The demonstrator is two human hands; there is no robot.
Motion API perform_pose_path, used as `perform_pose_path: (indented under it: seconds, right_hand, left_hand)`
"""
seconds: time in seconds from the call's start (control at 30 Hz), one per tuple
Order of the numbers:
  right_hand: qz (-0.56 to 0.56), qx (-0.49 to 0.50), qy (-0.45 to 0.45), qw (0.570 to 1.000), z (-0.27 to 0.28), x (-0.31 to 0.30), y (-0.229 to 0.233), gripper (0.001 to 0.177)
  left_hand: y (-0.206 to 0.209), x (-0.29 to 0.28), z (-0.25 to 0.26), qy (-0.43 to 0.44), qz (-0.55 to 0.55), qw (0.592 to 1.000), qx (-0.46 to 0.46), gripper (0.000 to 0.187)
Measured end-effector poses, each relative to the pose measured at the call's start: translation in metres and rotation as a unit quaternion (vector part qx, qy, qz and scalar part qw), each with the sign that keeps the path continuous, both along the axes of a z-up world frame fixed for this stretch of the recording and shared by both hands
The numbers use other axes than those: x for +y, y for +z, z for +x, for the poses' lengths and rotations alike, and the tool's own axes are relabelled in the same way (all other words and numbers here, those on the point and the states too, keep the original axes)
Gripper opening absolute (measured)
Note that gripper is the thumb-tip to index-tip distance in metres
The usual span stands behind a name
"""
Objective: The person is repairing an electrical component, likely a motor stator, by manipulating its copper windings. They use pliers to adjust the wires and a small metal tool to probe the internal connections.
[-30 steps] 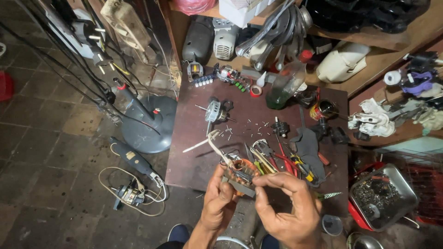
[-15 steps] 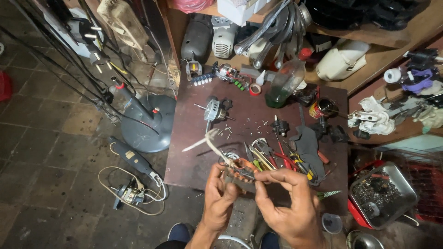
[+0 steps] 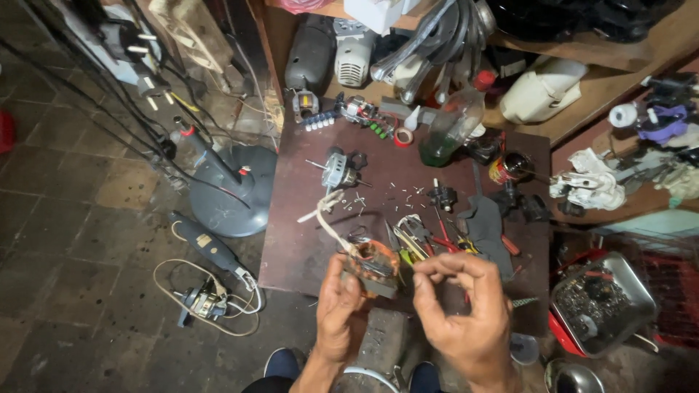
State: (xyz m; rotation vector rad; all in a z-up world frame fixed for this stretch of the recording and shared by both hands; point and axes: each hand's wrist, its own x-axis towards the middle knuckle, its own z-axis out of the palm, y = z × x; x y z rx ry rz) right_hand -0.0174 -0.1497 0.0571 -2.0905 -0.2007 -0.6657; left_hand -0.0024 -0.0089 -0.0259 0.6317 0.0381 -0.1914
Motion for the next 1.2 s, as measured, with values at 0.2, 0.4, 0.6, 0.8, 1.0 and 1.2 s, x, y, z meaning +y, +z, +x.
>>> perform_pose_path:
  seconds: [0.2, 0.4, 0.6, 0.8, 1.0, 1.2]
  right_hand:
    - [-0.025, 0.185, -0.189, 0.964, 0.026, -0.085, -0.053, 0.026]
    - [-0.054, 0.32, -0.266, 0.908, 0.026, -0.147, -0.118, 0.022]
    - [-0.059, 0.416, -0.21, 0.883, 0.042, -0.157, -0.173, 0.02]
    - [-0.12, 0.477, -0.093, 0.866, 0.053, -0.113, -0.159, 0.018]
    - [-0.13, 0.58, -0.01, 0.804, 0.053, -0.055, -0.142, 0.023]
    - [-0.131, 0.64, -0.067, 0.754, 0.053, -0.062, -0.111, 0.017]
  left_hand:
    - [-0.005, 0.009, 0.011, 0.099, 0.024, 0.994, -0.043, 0.049]
    - [0.002, 0.019, 0.023, 0.138, 0.006, 0.989, -0.052, 0.049]
    - [-0.014, 0.021, 0.026, 0.178, -0.028, 0.982, 0.061, 0.057]
    - [-0.009, 0.021, 0.032, 0.18, -0.043, 0.98, 0.077, 0.057]
    - [-0.018, 0.022, 0.032, 0.158, -0.032, 0.982, 0.101, 0.059]
    - [-0.005, 0.025, 0.034, 0.145, -0.042, 0.984, 0.094, 0.07]
